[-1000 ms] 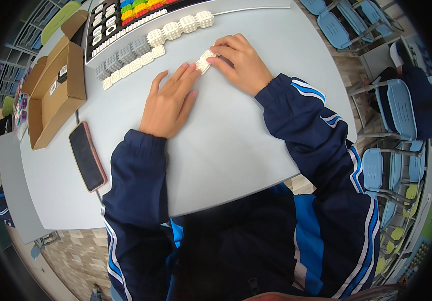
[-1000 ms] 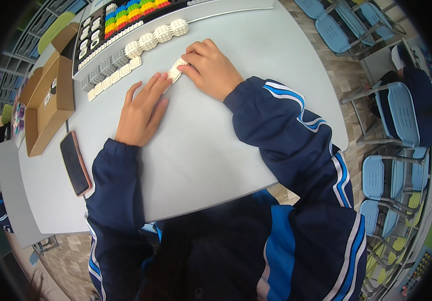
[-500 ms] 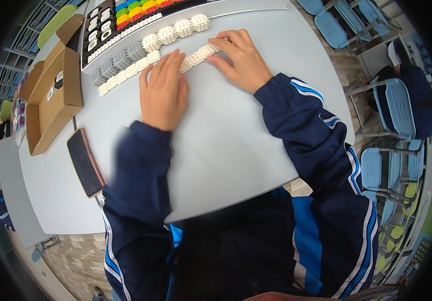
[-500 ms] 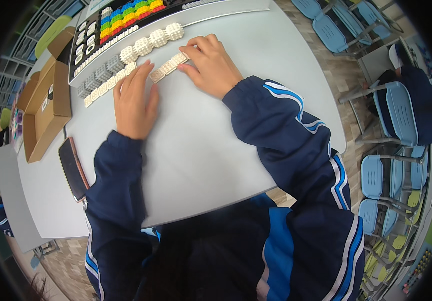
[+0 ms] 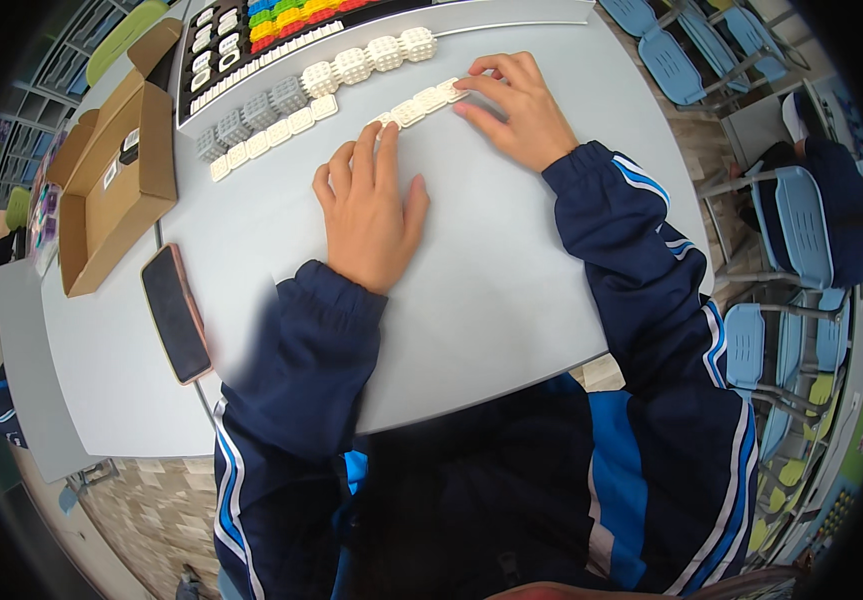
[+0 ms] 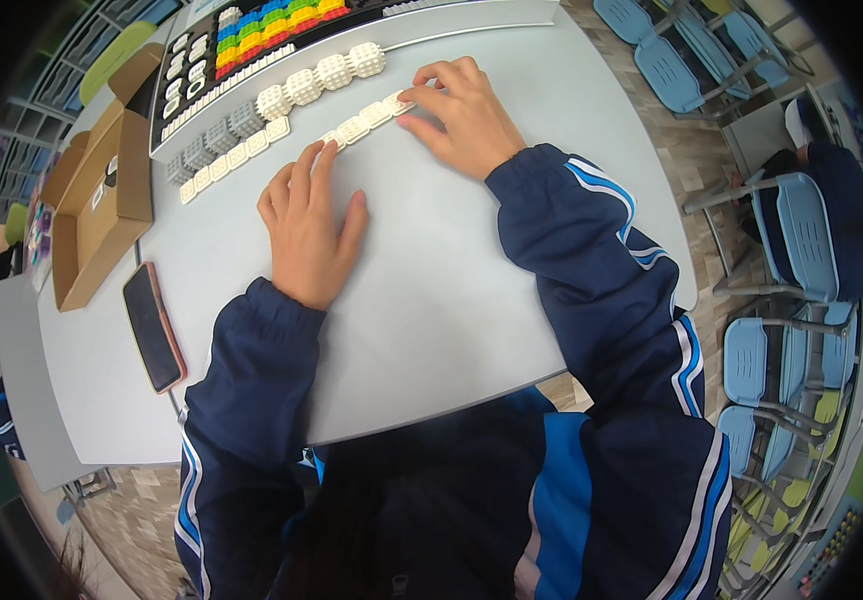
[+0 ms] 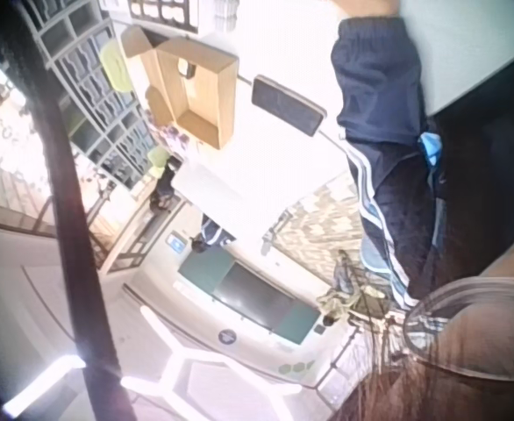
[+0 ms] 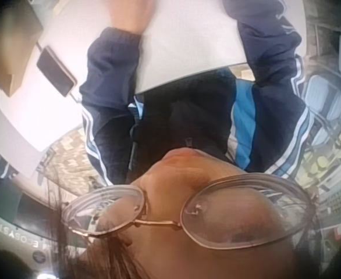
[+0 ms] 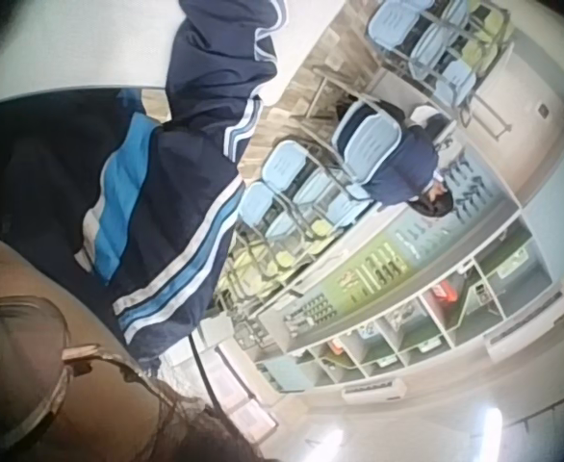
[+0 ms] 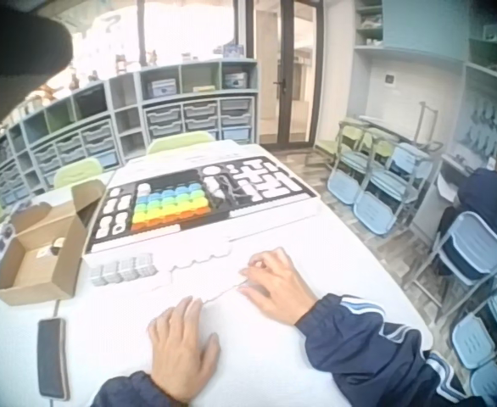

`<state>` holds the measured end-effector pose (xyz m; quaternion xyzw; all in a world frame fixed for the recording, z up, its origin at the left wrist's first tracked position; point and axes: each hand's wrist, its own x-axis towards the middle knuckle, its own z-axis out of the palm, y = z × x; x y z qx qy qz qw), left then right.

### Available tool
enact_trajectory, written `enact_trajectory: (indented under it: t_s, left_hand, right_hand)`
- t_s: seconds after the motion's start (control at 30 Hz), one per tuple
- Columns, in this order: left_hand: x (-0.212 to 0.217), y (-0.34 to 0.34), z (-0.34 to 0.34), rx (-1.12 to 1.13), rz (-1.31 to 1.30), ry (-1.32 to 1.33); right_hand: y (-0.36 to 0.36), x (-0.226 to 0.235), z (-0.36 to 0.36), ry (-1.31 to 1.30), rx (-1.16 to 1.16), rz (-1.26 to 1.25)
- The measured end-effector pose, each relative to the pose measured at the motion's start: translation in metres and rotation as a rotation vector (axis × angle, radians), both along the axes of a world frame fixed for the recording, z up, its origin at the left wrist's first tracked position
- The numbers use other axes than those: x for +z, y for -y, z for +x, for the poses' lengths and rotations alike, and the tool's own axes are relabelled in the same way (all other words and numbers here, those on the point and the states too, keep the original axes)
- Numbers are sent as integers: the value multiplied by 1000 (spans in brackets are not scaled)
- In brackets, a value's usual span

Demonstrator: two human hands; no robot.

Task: The person assembles small colorful building blocks into a long linear structure on a white table. They pick up individual blocks, connect them end-to-end, and occasionally adjust the alignment of the growing chain.

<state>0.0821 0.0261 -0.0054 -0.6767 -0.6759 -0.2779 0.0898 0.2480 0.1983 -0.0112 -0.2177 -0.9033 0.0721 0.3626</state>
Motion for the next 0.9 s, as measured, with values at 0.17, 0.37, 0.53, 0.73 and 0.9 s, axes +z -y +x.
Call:
enact_trajectory:
  t_s: [0.17,0.37,0.53,0.73,0.9]
  left_hand:
    - [-3,-4,-1,-13,-4,-19]
    - [-7,-16,-8,80,9,-68]
    - [-11,-25,-18,153,-34,-65]
    - [-14,-32,-24,161,-4,-75]
    - [-16,-34,-26,154,3,-54]
  right_hand:
    - [-2,-2,-3,14,15,21]
    - [-2,-2,-11,21,-5,103]
    - [-1,-5,-20,22,-19,112]
    - [-4,-7,-32,41,-52,131]
    - [-5,-9,-35,60,-65,137]
